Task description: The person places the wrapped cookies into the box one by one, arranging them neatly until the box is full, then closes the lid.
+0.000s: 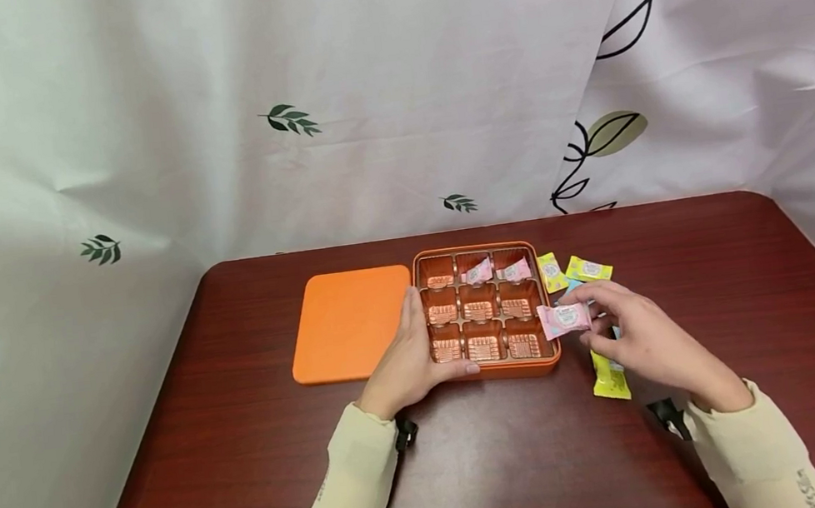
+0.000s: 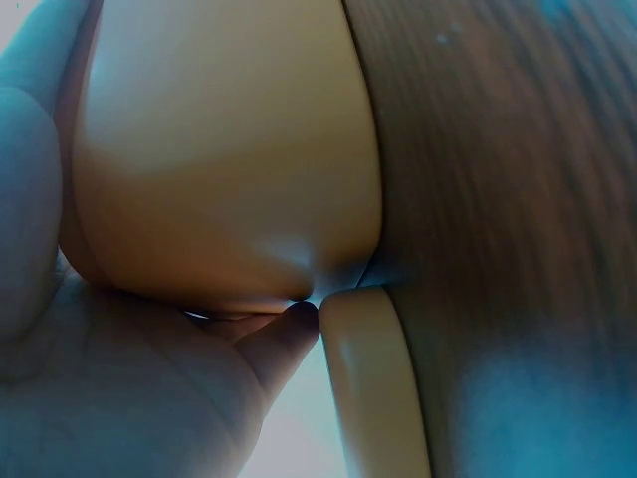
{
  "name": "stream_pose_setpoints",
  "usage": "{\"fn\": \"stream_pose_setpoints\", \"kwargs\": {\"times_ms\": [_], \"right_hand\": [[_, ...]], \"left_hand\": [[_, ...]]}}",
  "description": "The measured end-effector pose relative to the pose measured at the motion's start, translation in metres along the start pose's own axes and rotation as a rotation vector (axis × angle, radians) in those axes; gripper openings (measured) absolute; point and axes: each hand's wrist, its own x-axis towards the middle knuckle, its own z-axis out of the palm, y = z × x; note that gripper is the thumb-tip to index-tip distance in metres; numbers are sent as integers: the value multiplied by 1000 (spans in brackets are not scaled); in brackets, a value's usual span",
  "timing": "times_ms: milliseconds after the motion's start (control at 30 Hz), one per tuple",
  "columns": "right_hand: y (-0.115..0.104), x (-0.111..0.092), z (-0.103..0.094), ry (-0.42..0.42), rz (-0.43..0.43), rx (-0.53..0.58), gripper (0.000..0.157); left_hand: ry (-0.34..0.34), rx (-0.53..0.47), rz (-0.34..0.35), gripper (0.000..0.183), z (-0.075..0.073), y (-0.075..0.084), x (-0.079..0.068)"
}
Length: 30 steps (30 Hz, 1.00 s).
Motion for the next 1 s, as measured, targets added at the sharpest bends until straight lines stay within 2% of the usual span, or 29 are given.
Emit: {"fn": "stream_pose_setpoints", "kwargs": {"times_ms": [233,433,633,1000], "right_hand": [[0,1,2,54,40,-69,44],[-2,6,6,74,28,-90,41],[-6,11,5,81,53,-87,41],[-9,22,4,73,11,-110,40]], "left_hand": [[-4,-2,-2,138,0,1,0],[-5,-6,-5,138,-2,1,0],[-6,-13,-6,138,-1,0,0],[0,-24,-4,139,0,-1,0]]}}
